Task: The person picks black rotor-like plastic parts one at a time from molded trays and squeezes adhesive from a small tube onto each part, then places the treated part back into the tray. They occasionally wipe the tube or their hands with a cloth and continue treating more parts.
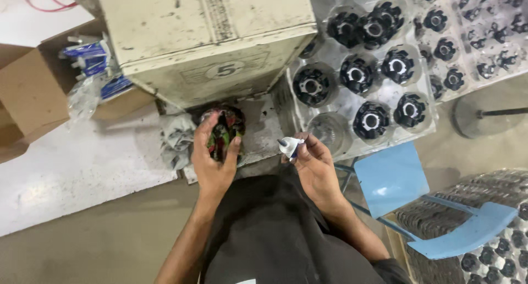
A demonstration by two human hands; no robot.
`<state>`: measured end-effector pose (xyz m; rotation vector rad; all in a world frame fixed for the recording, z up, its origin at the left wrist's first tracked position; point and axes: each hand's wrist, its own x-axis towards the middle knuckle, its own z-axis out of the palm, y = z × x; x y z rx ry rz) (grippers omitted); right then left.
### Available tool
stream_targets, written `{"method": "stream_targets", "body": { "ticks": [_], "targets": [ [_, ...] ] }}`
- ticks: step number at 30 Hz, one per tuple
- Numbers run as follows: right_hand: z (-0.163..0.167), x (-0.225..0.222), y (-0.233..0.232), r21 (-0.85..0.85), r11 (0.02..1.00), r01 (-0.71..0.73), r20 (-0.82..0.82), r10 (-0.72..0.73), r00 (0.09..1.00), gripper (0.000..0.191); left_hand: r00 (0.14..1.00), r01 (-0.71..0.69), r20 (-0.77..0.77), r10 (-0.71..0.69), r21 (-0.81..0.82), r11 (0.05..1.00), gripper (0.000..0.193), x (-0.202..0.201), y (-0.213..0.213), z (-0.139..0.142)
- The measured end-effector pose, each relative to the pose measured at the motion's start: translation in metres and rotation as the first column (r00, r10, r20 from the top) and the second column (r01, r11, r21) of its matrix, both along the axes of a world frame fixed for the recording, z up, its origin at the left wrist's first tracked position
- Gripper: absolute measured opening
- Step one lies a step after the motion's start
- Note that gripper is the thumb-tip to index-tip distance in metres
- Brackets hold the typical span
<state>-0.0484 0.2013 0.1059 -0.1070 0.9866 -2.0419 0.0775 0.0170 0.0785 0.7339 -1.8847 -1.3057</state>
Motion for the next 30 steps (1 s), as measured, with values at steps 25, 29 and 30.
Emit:
{"method": "stream_targets", "body": {
  "ticks": [25, 29, 30],
  "targets": [
    [-0.002, -0.295, 0.209, 0.025, 0.976, 0.215, -0.210, -0.205, 0.956, 0.020, 0.998, 0.009, -0.057, -0.011, -0.036, 0.999, 0.030, -0.216, 0.171, 0.072],
    [-0.006, -0.299, 0.221, 0.046, 0.970, 0.239, -0.152, -0.230, 0.961, 0.021, 0.982, 0.056, 0.187, 0.011, -0.349, 0.935, 0.028, -0.243, 0.138, 0.079],
    [-0.009, -0.300, 0.223, 0.061, 0.967, 0.249, -0.141, -0.239, 0.961, 0.021, 0.976, 0.103, 0.217, -0.004, -0.442, 0.891, 0.029, -0.258, 0.127, 0.078]
  ]
}}
